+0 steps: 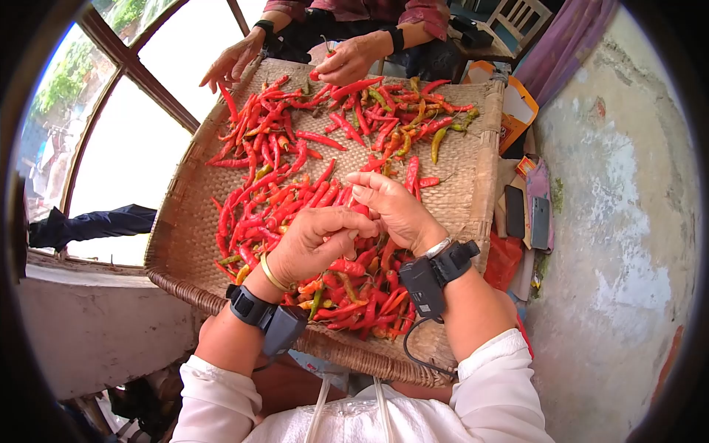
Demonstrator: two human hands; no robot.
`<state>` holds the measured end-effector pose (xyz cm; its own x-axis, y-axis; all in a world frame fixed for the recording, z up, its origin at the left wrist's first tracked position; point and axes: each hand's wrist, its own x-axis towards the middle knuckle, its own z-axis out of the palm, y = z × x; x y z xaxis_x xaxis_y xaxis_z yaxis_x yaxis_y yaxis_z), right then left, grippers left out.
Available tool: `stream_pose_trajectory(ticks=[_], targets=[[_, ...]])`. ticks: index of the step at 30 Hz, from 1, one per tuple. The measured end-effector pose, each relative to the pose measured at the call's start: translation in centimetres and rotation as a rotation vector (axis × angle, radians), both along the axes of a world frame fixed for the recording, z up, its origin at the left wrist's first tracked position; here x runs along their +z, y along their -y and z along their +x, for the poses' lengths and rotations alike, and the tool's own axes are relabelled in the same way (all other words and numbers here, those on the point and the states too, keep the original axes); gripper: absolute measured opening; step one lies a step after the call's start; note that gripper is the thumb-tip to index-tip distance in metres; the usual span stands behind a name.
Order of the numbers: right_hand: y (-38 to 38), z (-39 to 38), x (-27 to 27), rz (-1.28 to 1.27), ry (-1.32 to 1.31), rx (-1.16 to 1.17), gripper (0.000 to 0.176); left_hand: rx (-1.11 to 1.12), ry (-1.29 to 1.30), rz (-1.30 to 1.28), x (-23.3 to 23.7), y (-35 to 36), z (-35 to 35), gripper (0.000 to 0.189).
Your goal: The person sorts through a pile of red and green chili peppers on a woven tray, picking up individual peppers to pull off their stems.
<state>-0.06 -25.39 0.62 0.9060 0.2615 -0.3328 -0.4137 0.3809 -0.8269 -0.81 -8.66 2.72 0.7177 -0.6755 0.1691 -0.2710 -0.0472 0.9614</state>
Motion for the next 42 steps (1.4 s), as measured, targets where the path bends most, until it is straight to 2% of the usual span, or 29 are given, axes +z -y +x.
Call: stream_pose_trajectory(ticks=[1,3,5,7,8,11,13,15,19,20,24,26,29,31,32,33,35,36,37,39,40,42], targets=[[0.2,0.1,0.0,-0.001,0.001,0.000,0.023,0.000,0.001,-0.001,0.1,-0.1,0.1,0.021],[1.2,0.3,0.0,0.024,-0.044,0.067,0.015,0.120,-0.144,-0.211,0.3,-0.2,0.5,0.025],[1.6,0.5,-0.5,0.004,-0.035,0.081,0.011,0.279,-0.292,-0.144,-0.1,-0.6,1.2,0.028],[1.4,0.4,-0.3,-0.041,-0.001,0.091,0.014,0.345,-0.263,-0.055,-0.6,-0.8,2.0,0.025],[1.4,0.2,0.3,0.027,-0.029,0.122,0.015,0.345,-0.258,-0.058,-0.6,-0.8,2.2,0.025],[0.7,-0.4,1.9,-0.038,0.025,0.240,0.018,0.266,-0.371,-0.045,-0.1,-1.2,2.6,0.020],[0.9,-0.1,0.8,-0.061,0.066,0.246,0.023,0.231,-0.448,0.083,0.6,-1.9,3.1,0.017],[1.3,0.1,0.8,-0.395,0.038,0.483,0.027,0.211,-0.425,0.130,0.9,-3.1,3.9,0.014],[0.8,-0.6,1.5,-0.416,0.080,0.541,0.023,0.172,-0.490,0.196,1.8,-4.1,4.5,0.010],[0.7,-0.7,1.5,-0.413,0.098,0.488,0.017,0.180,-0.483,0.170,1.5,-4.1,4.5,0.010],[0.9,-0.1,0.4,-0.400,0.087,0.385,0.013,0.212,-0.461,0.149,1.2,-4.1,4.6,0.010],[0.7,-0.1,-0.1,-0.261,0.003,0.205,0.011,0.250,-0.474,0.143,1.4,-4.5,5.0,0.010],[0.6,-0.1,-0.8,-0.201,0.005,0.082,0.011,0.328,-0.508,0.134,1.6,-4.8,5.5,0.010],[0.6,-0.2,-0.7,-0.252,0.011,0.095,0.011,0.510,-0.500,-0.121,1.5,-4.7,5.7,0.010],[0.5,-0.2,-0.5,-0.301,0.020,0.107,0.010,0.499,-0.511,-0.125,0.8,-5.3,6.1,0.018],[0.4,-0.2,-0.5,-0.301,0.019,0.110,0.010,0.501,-0.512,-0.125,0.6,-5.1,6.2,0.018],[0.3,-0.2,-0.4,-0.376,0.004,0.179,0.009,0.533,-0.402,-0.351,0.3,-4.2,6.0,0.035],[0.3,-0.3,-0.2,-0.375,0.001,0.180,0.009,0.555,-0.404,-0.333,0.9,-3.6,5.4,0.050],[0.3,-0.3,0.1,-0.320,-0.006,0.176,0.008,0.556,-0.405,-0.333,-0.1,-3.4,5.4,0.050],[0.6,-0.1,0.2,-0.266,-0.012,0.174,0.008,0.430,0.121,0.092,-1.6,-2.7,5.3,0.047],[0.9,0.1,0.2,-0.191,0.005,0.131,0.008,0.327,0.199,0.233,-1.4,-2.6,4.5,0.041],[1.5,0.3,0.3,-0.009,0.004,0.031,0.009,0.118,-0.020,0.234,-1.1,-2.0,3.4,0.031]])
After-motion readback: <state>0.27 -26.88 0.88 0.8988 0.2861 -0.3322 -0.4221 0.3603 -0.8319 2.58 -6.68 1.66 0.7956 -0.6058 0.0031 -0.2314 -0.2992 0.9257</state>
